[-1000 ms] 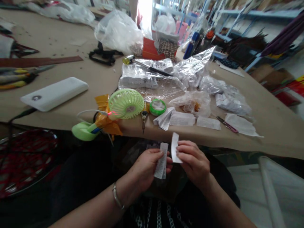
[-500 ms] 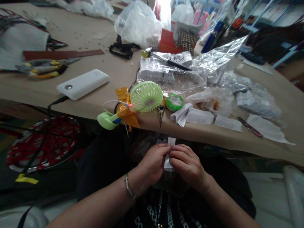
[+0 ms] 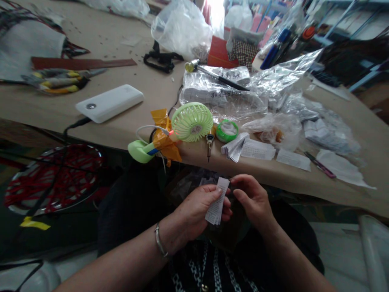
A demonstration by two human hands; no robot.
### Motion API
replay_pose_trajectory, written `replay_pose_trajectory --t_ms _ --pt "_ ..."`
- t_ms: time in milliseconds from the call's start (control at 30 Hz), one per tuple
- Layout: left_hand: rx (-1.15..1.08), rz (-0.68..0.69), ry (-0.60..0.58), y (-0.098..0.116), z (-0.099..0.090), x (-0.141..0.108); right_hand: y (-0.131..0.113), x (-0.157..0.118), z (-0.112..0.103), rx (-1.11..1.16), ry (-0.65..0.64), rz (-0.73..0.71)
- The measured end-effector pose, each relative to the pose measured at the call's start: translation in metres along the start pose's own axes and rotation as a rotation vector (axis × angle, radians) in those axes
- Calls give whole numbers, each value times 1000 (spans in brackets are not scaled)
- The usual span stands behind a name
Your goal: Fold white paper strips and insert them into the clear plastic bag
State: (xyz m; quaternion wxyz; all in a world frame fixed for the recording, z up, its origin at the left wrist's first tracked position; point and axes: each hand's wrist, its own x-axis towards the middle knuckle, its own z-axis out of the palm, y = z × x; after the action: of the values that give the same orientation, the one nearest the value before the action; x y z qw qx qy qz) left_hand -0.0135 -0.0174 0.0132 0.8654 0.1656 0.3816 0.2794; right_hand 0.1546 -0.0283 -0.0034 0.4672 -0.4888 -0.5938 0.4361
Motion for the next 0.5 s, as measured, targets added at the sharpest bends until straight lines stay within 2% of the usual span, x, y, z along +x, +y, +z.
replay_pose_trajectory --t_ms 100,133,200,333,500 --pt "38 -14 -87 -1 1 -6 2 12 -3 386 -313 336" --pt "45 -14 -112 -2 1 -7 3 16 -3 485 -414 394" --pt "58 -25 -123 -3 3 -9 6 21 -1 611 -525 442" --pt "83 -58 -108 -3 3 -12 9 26 7 733 -564 423" --pt "110 -48 -133 -6 0 -13 13 30 11 772 -618 440"
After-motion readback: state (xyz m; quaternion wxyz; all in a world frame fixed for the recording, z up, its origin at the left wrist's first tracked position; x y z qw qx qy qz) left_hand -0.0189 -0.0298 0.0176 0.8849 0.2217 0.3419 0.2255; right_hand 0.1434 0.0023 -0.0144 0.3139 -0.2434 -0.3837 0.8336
